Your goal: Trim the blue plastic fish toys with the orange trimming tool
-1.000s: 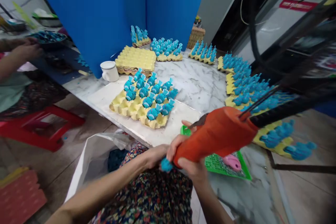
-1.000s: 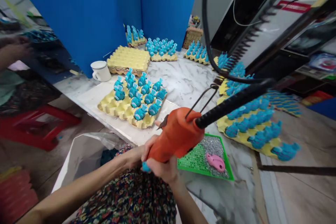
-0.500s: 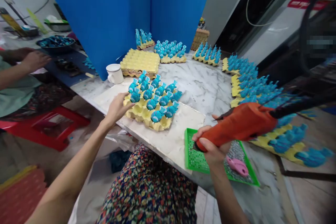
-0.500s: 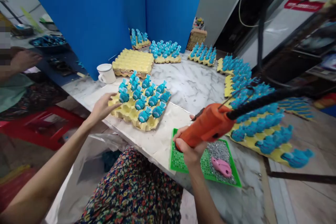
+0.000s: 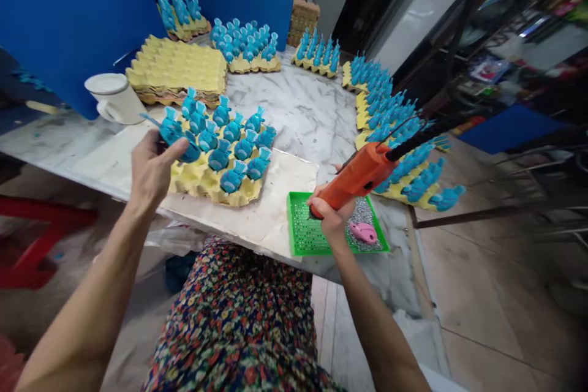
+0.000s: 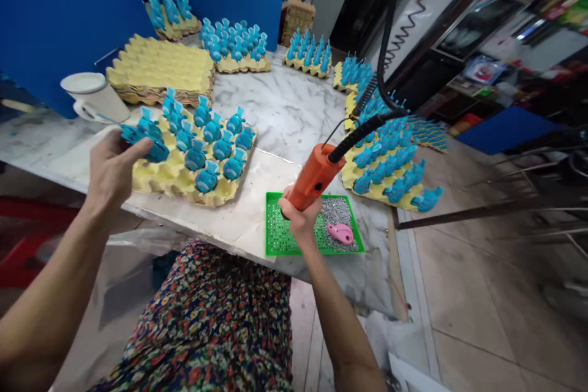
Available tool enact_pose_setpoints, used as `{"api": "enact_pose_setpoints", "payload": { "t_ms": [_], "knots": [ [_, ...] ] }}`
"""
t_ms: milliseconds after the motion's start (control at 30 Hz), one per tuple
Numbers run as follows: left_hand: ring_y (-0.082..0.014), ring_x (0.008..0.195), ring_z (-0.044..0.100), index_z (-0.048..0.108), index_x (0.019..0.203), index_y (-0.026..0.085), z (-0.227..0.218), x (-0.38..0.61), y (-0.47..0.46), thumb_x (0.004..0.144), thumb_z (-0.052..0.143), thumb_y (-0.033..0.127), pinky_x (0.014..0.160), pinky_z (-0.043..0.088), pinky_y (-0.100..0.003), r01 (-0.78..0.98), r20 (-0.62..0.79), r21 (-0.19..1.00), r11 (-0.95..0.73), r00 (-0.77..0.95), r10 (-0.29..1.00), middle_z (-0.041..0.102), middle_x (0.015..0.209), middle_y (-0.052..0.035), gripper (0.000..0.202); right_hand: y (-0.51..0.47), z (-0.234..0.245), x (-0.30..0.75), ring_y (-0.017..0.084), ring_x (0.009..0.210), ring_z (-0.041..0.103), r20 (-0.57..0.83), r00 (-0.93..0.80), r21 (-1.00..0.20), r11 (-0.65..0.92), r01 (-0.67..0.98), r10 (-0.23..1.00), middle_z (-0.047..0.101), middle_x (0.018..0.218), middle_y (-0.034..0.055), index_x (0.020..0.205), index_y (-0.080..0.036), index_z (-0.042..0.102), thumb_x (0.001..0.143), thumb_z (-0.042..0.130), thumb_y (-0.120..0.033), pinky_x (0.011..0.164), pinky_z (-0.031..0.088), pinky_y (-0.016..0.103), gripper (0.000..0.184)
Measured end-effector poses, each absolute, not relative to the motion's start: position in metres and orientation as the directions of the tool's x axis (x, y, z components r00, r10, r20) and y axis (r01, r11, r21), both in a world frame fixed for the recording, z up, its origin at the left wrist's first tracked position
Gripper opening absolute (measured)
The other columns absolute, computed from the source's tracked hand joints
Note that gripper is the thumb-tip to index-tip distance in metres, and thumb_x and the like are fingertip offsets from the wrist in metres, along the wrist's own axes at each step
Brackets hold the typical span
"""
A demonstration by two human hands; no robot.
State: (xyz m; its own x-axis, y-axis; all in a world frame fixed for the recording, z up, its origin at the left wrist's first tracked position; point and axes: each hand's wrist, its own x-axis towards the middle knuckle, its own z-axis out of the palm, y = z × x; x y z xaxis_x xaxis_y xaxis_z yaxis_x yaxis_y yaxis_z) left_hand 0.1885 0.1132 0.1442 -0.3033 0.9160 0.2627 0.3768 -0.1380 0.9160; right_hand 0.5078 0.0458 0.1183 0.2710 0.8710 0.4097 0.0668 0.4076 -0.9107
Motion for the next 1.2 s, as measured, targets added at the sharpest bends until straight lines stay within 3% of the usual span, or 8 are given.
{"api": "enact_pose_setpoints", "payload": {
  "t_ms": [33, 100, 233, 400, 633, 933, 1200],
  "knots": [
    [-0.0167, 0.088, 0.059, 0.062, 0.107, 0.017, 0.149, 0.203, 0.101, 0.083, 0.066, 0.039, 0.088, 0.048, -0.034, 0.196, 0.206, 0.967, -0.163, -0.225, 0.952, 0.065, 0.094, 0.0013, 0.033, 0.046, 0.117, 0.508, 0.015, 0.049, 0.049, 0.417, 0.281, -0.907, 0.414, 0.071, 0.865, 0.057, 0.056, -0.0024, 0.061, -0.021, 0.061, 0.066, 0.068, -0.022, 0.048, 0.039, 0.029, 0.008],
    [-0.0187, 0.091, 0.062, 0.068, 0.107, 0.02, 0.154, 0.234, 0.078, 0.077, 0.071, 0.037, 0.086, 0.048, -0.032, -0.046, 0.046, 0.998, -0.048, -0.038, 0.998, 0.069, 0.096, 0.0004, 0.034, 0.048, 0.115, 0.508, 0.015, 0.05, 0.05, 0.427, 0.294, -0.902, 0.423, 0.08, 0.855, 0.057, 0.057, -0.0029, 0.06, -0.021, 0.059, 0.066, 0.068, -0.023, 0.049, 0.04, 0.029, 0.011],
    [-0.0207, 0.079, 0.062, 0.074, 0.089, 0.019, 0.142, 0.286, 0.042, 0.064, 0.081, 0.044, 0.07, 0.048, -0.028, -0.141, -0.271, 0.942, 0.304, 0.212, 0.939, 0.071, 0.088, -0.0045, 0.035, 0.05, 0.113, 0.507, 0.015, 0.051, 0.051, 0.439, 0.309, -0.897, 0.432, 0.095, 0.844, 0.058, 0.058, -0.0034, 0.063, -0.022, 0.058, 0.066, 0.068, -0.023, 0.051, 0.041, 0.029, 0.01],
    [-0.0165, 0.065, 0.058, 0.075, 0.089, 0.017, 0.11, 0.321, 0.025, 0.059, 0.085, 0.044, 0.058, 0.042, -0.024, -0.194, -0.468, 0.802, 0.565, 0.385, 0.795, 0.071, 0.08, -0.005, 0.042, 0.05, 0.109, 0.506, 0.015, 0.05, 0.051, 0.448, 0.315, -0.892, 0.443, 0.092, 0.837, 0.057, 0.058, -0.0034, 0.064, -0.021, 0.057, 0.067, 0.066, -0.023, 0.051, 0.042, 0.03, 0.01],
    [-0.0134, 0.064, 0.055, 0.074, 0.091, 0.014, 0.092, 0.338, 0.021, 0.058, 0.085, 0.048, 0.061, 0.041, -0.023, -0.232, -0.472, 0.773, 0.591, 0.412, 0.78, 0.069, 0.077, -0.0021, 0.049, 0.048, 0.103, 0.504, 0.016, 0.054, 0.055, 0.472, 0.329, -0.876, 0.478, 0.067, 0.818, 0.06, 0.064, -0.0044, 0.086, -0.022, 0.054, 0.069, 0.069, -0.026, 0.057, 0.046, 0.033, 0.024],
    [-0.0146, 0.068, 0.054, 0.072, 0.096, 0.013, 0.082, 0.344, 0.02, 0.062, 0.082, 0.049, 0.066, 0.042, -0.024, -0.239, -0.405, 0.815, 0.527, 0.416, 0.814, 0.067, 0.079, -0.0023, 0.05, 0.046, 0.105, 0.504, 0.016, 0.052, 0.054, 0.515, 0.329, -0.855, 0.502, 0.131, 0.792, 0.06, 0.063, -0.0028, 0.075, -0.021, 0.055, 0.071, 0.068, -0.024, 0.055, 0.046, 0.032, 0.014],
    [-0.0145, 0.066, 0.053, 0.072, 0.094, 0.012, 0.079, 0.345, 0.02, 0.063, 0.08, 0.047, 0.065, 0.041, -0.025, -0.233, -0.398, 0.82, 0.522, 0.424, 0.814, 0.066, 0.077, -0.0019, 0.047, 0.043, 0.107, 0.502, 0.015, 0.052, 0.054, 0.495, 0.352, -0.867, 0.481, 0.134, 0.794, 0.061, 0.063, -0.0039, 0.079, -0.021, 0.059, 0.069, 0.067, -0.024, 0.054, 0.046, 0.03, 0.013]
  ]
}}
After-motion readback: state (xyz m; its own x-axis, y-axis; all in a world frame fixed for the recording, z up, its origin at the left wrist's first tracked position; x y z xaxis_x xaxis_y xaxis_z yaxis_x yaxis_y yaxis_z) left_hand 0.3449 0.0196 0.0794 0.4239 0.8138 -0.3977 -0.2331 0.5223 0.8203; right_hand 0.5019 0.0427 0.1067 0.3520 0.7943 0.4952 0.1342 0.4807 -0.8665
